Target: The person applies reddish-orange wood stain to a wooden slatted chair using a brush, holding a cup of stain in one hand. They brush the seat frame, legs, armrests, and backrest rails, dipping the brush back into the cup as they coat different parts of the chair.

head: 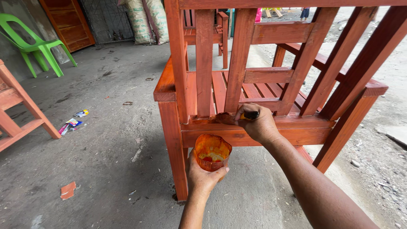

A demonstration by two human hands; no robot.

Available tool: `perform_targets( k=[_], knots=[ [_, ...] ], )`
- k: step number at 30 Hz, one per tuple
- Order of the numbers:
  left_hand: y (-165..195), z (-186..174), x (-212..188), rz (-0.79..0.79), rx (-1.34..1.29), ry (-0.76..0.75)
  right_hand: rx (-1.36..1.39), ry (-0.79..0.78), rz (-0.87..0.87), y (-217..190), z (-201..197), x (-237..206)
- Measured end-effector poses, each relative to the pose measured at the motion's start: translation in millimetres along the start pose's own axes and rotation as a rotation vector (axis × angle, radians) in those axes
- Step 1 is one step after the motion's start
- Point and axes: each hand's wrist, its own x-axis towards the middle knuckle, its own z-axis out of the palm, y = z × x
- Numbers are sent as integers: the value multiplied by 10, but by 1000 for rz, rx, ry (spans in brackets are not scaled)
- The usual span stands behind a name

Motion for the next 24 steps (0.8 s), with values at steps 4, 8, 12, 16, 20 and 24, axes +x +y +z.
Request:
perform_targets(
  k=[4, 8, 12, 16, 20, 24],
  knots=[
    [34, 99, -30, -26, 81, -12, -42, 18, -7, 125, -150, -73],
    [82, 175, -33, -98, 108, -58, -86, -17, 43, 165, -225, -107],
    [117, 226, -54, -65, 127, -60, -70, -12, 65, 203, -290, -127],
    [143, 251, -72, -70, 146, -61, -87, -8, 71, 280, -406, -168],
    [183, 269, -79, -86, 210, -67, -121, 20, 65, 379, -582, -237],
    [248, 289, -85, -91, 217, -78, -171, 7, 129, 526, -791, -317]
  ],
)
